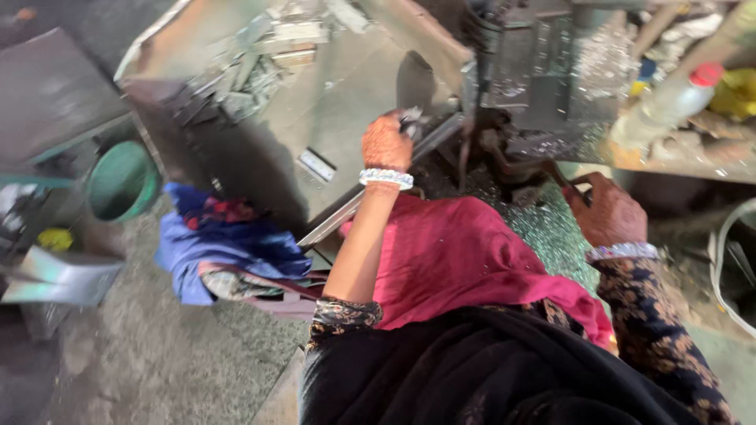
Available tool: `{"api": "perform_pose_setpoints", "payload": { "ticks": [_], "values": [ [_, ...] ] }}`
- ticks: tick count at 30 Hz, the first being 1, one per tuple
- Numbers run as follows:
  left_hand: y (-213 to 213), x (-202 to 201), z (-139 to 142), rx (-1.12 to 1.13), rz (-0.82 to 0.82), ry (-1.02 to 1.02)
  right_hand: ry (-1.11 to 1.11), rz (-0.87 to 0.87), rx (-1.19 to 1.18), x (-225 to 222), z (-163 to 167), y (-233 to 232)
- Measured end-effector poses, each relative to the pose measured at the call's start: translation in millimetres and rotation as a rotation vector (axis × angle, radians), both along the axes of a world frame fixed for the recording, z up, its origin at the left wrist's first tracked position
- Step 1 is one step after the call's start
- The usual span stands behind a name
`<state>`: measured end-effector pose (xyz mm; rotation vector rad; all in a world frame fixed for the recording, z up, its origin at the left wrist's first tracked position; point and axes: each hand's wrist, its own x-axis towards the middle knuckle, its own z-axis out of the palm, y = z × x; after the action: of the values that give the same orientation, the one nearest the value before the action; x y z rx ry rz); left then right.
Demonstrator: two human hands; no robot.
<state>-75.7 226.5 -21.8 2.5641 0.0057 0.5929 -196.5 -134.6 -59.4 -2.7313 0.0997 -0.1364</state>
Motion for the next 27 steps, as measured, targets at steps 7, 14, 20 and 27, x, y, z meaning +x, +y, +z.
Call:
{"api": "perform_pose_setpoints", "payload": {
  "ticks": [7, 14, 20, 27],
  "values": [
    [-185, -4, -34, 0.547, -0.482, -0.322, 0.259, -0.105, -0.002, -12, 16, 10],
    [-206, 7, -41, 0.459, -0.310, 0.089, 0.375, 0.001, -0.071, 0, 21, 8],
    [-210, 36, -22, 0.523, -0.335, 0.243, 0.395, -0.097, 0.070, -9, -40, -9],
    [-210, 38, -37, 0.428, -0.342, 0.248, 0.429, -0.095, 0.105, -4, -74, -19]
  ]
}}
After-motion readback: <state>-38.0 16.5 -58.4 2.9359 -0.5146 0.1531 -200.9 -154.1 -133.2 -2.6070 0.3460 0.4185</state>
